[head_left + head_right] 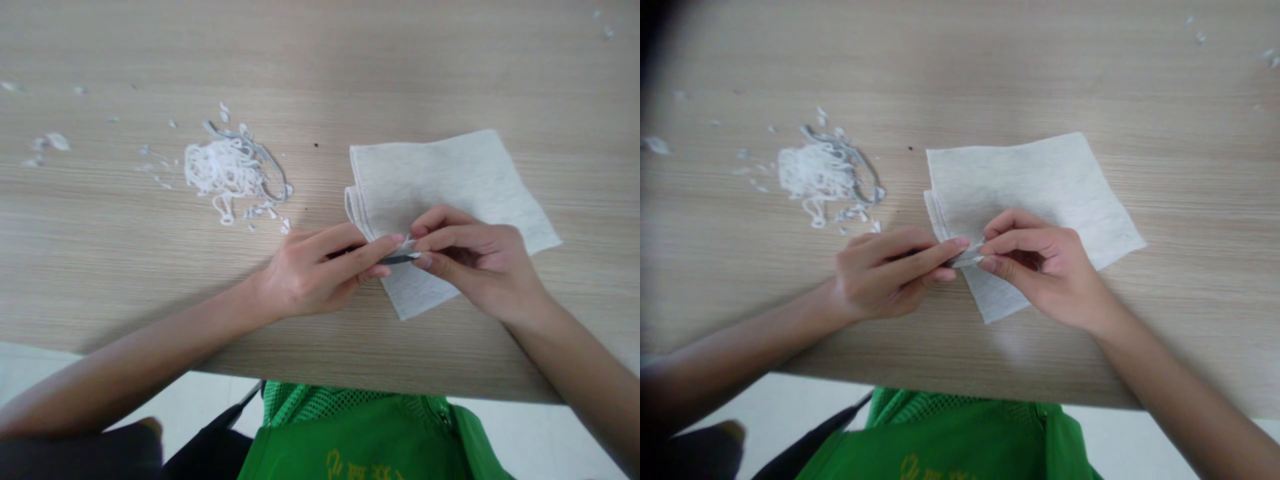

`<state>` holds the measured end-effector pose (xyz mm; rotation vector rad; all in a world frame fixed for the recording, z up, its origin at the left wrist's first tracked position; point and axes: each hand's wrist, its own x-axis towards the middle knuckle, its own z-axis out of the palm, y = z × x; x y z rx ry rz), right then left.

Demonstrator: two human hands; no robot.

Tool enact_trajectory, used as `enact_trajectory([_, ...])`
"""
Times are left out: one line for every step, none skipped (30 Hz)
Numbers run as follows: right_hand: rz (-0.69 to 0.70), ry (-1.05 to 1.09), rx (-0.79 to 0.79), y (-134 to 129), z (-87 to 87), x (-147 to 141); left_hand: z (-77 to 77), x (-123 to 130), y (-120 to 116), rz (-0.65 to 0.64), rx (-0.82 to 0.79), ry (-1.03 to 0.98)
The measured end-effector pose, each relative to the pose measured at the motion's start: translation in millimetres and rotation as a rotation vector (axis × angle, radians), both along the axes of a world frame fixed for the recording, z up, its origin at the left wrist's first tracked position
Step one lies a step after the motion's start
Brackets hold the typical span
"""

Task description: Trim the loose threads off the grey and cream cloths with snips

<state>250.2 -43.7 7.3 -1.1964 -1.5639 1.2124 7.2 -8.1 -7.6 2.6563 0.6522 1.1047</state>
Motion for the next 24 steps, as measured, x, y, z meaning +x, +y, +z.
enact_trajectory([-0.004, -0.001, 0.002, 0.0, -0.2, -0.2, -0.5, 0.3, -0.7, -0.001, -0.02, -0.01])
enact_trajectory([-0.007, -0.001, 0.006, 0.0, -0.3, -0.4, -1.0, 0.6, -1.4, -0.001, -0.041, -0.019])
enact_trajectory([-0.011, -0.002, 0.011, 0.0, -0.4, -0.7, -1.4, 0.9, -2.0, 0.0, -0.063, -0.026])
enact_trajectory([-0.014, -0.003, 0.015, 0.0, -0.5, -1.0, -1.8, 1.2, -2.4, -0.002, -0.086, -0.033])
enact_trajectory([-0.016, -0.005, 0.018, -0.1, -0.5, -1.3, -2.0, 1.5, -2.7, -0.008, -0.109, -0.041])
enact_trajectory([-0.017, -0.006, 0.02, -0.2, -0.5, -1.6, -2.3, 1.7, -2.7, -0.018, -0.134, -0.053])
enact_trajectory([-0.017, -0.005, 0.022, -0.4, -0.4, -1.7, -2.4, 1.9, -2.6, -0.033, -0.157, -0.068])
enact_trajectory([-0.016, -0.002, 0.024, -0.6, -0.4, -1.7, -2.5, 2.0, -2.3, -0.048, -0.178, -0.081])
enact_trajectory([-0.013, 0.003, 0.029, -0.8, -0.5, -1.7, -2.6, 2.1, -2.0, -0.062, -0.194, -0.09])
enact_trajectory([-0.008, 0.01, 0.034, -0.9, -0.6, -1.5, -2.5, 2.1, -1.6, -0.076, -0.205, -0.096])
enact_trajectory([-0.003, 0.015, 0.037, -1.1, -0.7, -1.2, -2.4, 2.0, -1.2, -0.087, -0.213, -0.1])
enact_trajectory([0.001, 0.018, 0.039, -1.2, -0.9, -0.9, -2.2, 1.9, -1.0, -0.094, -0.22, -0.102])
enact_trajectory([0.003, 0.017, 0.039, -1.3, -1.2, -0.6, -2.0, 1.8, -0.9, -0.097, -0.227, -0.102])
enact_trajectory([0.005, 0.014, 0.037, -1.3, -1.4, -0.3, -1.7, 1.6, -0.8, -0.098, -0.235, -0.1])
enact_trajectory([0.005, 0.012, 0.034, -1.2, -1.5, 0.0, -1.5, 1.5, -0.8, -0.097, -0.242, -0.098])
enact_trajectory([0.005, 0.011, 0.032, -1.2, -1.6, 0.3, -1.3, 1.3, -0.8, -0.095, -0.249, -0.093])
enact_trajectory([0.004, 0.012, 0.032, -1.2, -1.5, 0.5, -1.3, 1.1, -0.8, -0.095, -0.255, -0.091])
enact_trajectory([0.006, 0.014, 0.032, -1.1, -1.3, 0.7, -1.4, 0.9, -0.7, -0.101, -0.259, -0.094])
enact_trajectory([0.008, 0.015, 0.032, -1.1, -1.1, 0.9, -1.6, 0.8, -0.6, -0.109, -0.261, -0.102])
enact_trajectory([0.012, 0.015, 0.033, -1.1, -0.8, 1.0, -1.8, 0.6, -0.5, -0.118, -0.26, -0.111])
enact_trajectory([0.018, 0.014, 0.035, -1.2, -0.5, 1.2, -2.0, 0.5, -0.5, -0.126, -0.257, -0.117])
enact_trajectory([0.024, 0.015, 0.039, -1.2, -0.3, 1.3, -2.1, 0.4, -0.5, -0.13, -0.254, -0.121])
enact_trajectory([0.028, 0.016, 0.043, -1.3, -0.2, 1.4, -2.1, 0.3, -0.7, -0.129, -0.249, -0.121])
enact_trajectory([0.032, 0.018, 0.047, -1.3, -0.3, 1.5, -2.0, 0.1, -0.9, -0.127, -0.242, -0.113])
